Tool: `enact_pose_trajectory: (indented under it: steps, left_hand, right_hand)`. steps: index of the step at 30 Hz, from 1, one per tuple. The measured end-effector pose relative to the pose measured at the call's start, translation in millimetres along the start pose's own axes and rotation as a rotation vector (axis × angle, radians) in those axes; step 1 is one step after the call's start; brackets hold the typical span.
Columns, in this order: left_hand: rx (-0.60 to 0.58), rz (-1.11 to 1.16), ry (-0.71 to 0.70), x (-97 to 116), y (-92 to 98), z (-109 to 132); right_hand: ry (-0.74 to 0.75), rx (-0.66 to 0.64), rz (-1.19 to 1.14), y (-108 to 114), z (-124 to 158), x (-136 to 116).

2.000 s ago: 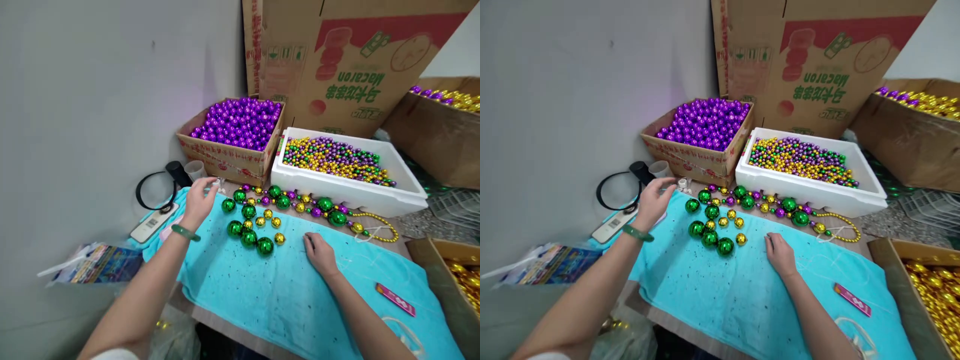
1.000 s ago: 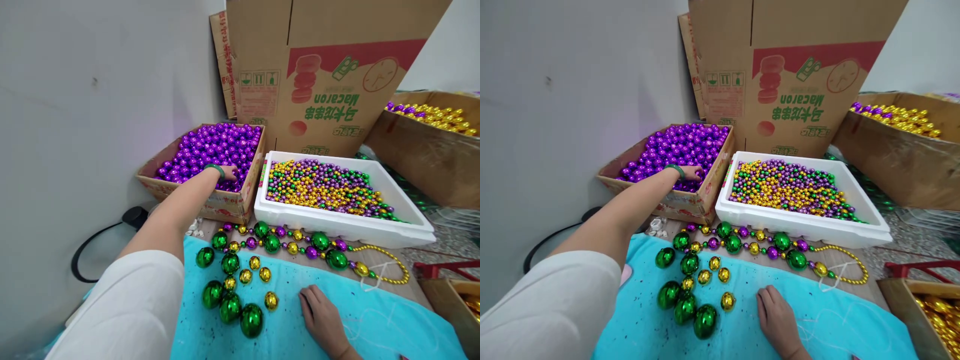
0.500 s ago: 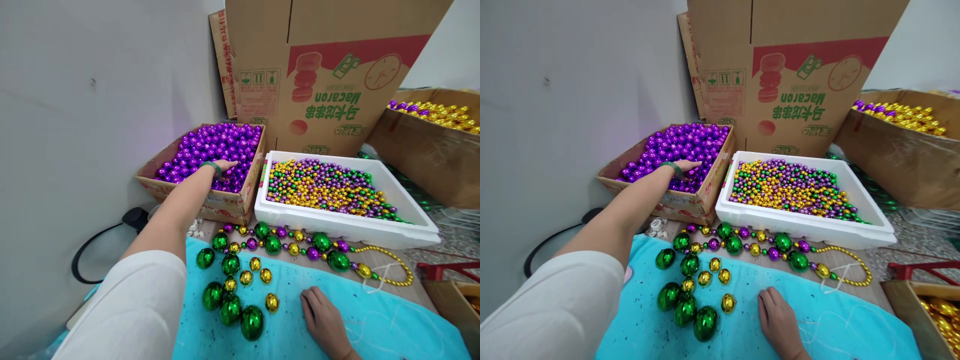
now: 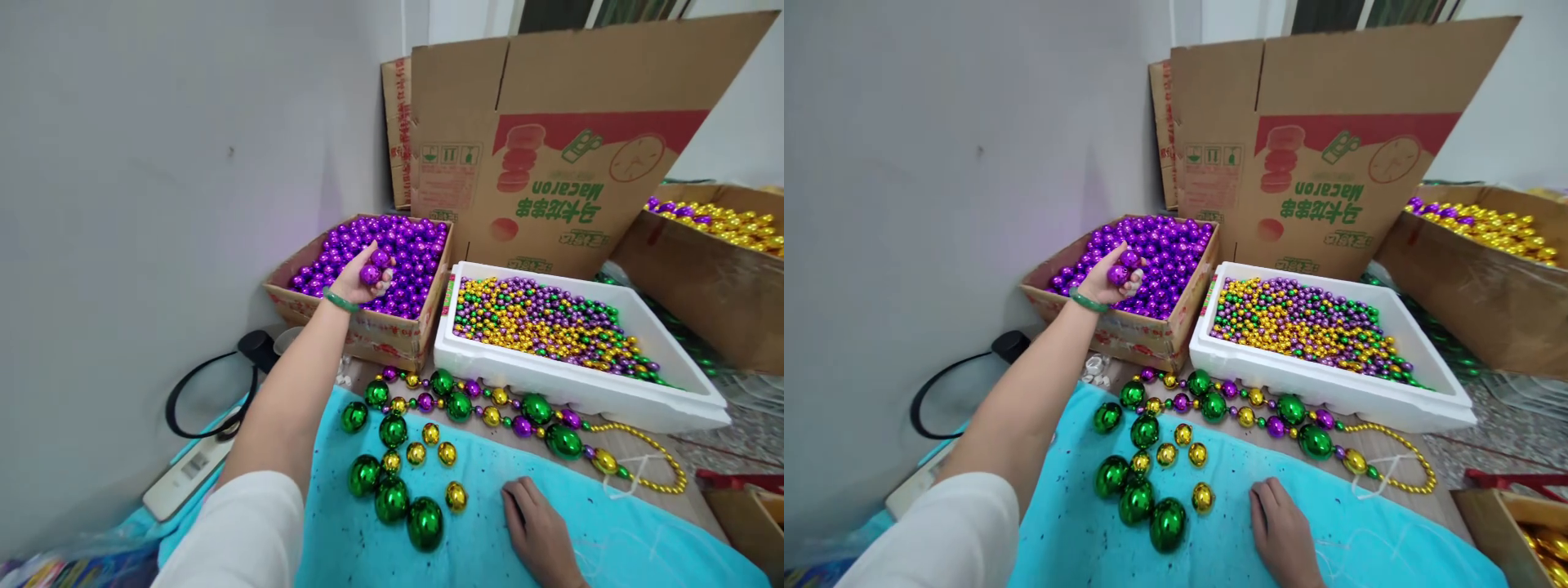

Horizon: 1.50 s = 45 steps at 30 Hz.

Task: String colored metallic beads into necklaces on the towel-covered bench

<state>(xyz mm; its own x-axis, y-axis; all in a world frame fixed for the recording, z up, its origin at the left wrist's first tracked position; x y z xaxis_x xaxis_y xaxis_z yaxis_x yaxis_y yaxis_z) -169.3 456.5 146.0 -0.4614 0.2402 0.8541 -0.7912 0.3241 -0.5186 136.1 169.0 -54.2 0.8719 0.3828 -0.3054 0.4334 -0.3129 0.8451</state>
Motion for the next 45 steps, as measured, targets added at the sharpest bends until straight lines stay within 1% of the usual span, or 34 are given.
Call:
enact_pose_trajectory:
  steps: [4, 9, 11, 13, 14, 15, 17, 19, 21, 25, 28, 30, 31, 32, 33, 34, 35, 36, 37, 38, 39, 40, 42, 45]
  left_hand:
    - [0.087, 0.117, -0.061, 0, 13.0, 16]
    - [0.225, 0.157, -0.203, 8, 29.2, 21]
    - [0.327, 0.084, -0.32, 15, 37.0, 22]
    - [0.466, -0.079, -0.532, 29, 43.4, 31]
    - [0.531, -0.197, -0.658, 38, 42.6, 38]
    - [0.581, -0.335, -0.777, 45, 38.1, 46]
    - [0.638, -0.636, -0.951, 52, 21.6, 58]
    - [0.665, -0.901, -1.053, 51, 4.5, 65]
    - [0.682, -1.08, -1.127, 49, -8.0, 71]
    - [0.671, -1.269, -1.203, 46, -21.4, 74]
    - [0.665, -1.322, -1.257, 47, -30.5, 79]
    - [0.654, -1.325, -1.292, 44, -41.7, 90]
    - [0.634, -1.33, -1.289, 40, -49.3, 96]
    - [0.59, -1.343, -1.263, 31, -58.5, 102]
    - [0.515, -1.37, -1.21, 19, -69.0, 107]
    - [0.396, -1.414, -1.117, 1, -80.3, 108]
    - [0.213, -1.467, -0.99, -24, -92.9, 108]
    - [-0.01, -1.518, -0.838, -56, -105.0, 108]
    - [-0.218, -1.56, -0.706, -89, -114.8, 114]
    - [-0.389, -1.592, -0.596, -121, -121.0, 123]
    - [-0.523, -1.622, -0.515, -148, -124.7, 134]
    - [-0.615, -1.658, -0.463, -172, -126.3, 144]
    - [-0.717, -1.747, -0.425, -206, -126.6, 159]
    - [-0.821, -1.871, -0.447, -239, -128.0, 169]
  right_hand:
    - [0.003, -0.008, 0.025, 1, -3, -2]
    - [-0.002, -0.01, 0.036, 0, -4, -4]
    - [-0.008, -0.013, 0.035, -1, -3, -3]
    - [-0.011, -0.014, 0.031, -2, -2, -1]
    - [-0.011, -0.014, 0.03, -2, -2, -1]
    - [-0.014, -0.016, 0.03, -3, -2, 0]
    - [-0.02, -0.021, 0.036, -4, -1, 0]
    - [-0.03, -0.032, 0.045, -4, -2, 1]
    - [-0.041, -0.048, 0.049, -5, -2, 1]
    - [-0.053, -0.06, 0.043, -7, -1, 2]
    - [-0.051, -0.054, 0.05, -10, -2, 3]
    - [-0.046, -0.057, 0.058, -11, -3, 3]
    - [-0.045, -0.059, 0.065, -9, -3, 1]
    - [-0.045, -0.063, 0.073, -7, -4, -1]
    - [-0.048, -0.058, 0.085, -3, -4, -3]
    - [-0.054, -0.063, 0.099, -1, -5, -4]
    - [-0.067, -0.072, 0.113, 1, -6, -4]
    - [-0.08, -0.093, 0.12, -1, -7, -4]
    - [-0.093, -0.124, 0.119, -4, -8, -2]
    - [-0.106, -0.149, 0.115, -7, -8, 0]
    - [-0.119, -0.164, 0.11, -10, -8, 2]
    - [-0.127, -0.181, 0.104, -12, -7, 4]
    - [-0.135, -0.196, 0.094, -14, -6, 5]
    - [-0.135, -0.196, 0.086, -12, -6, 3]
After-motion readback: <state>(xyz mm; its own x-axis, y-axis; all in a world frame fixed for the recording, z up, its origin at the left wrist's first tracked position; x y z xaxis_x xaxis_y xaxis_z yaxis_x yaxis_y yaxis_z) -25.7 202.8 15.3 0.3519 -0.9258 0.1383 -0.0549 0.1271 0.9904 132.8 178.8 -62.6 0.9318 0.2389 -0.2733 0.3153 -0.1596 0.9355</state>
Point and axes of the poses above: each hand's wrist, its own z-axis away from the middle knuckle, its own y-axis out of the back of the hand, x = y × z, the point moved 10 cm from there along -z, towards the middle knuckle, and after that the axes turned 5 degrees about -y, right-handed, at the moved point
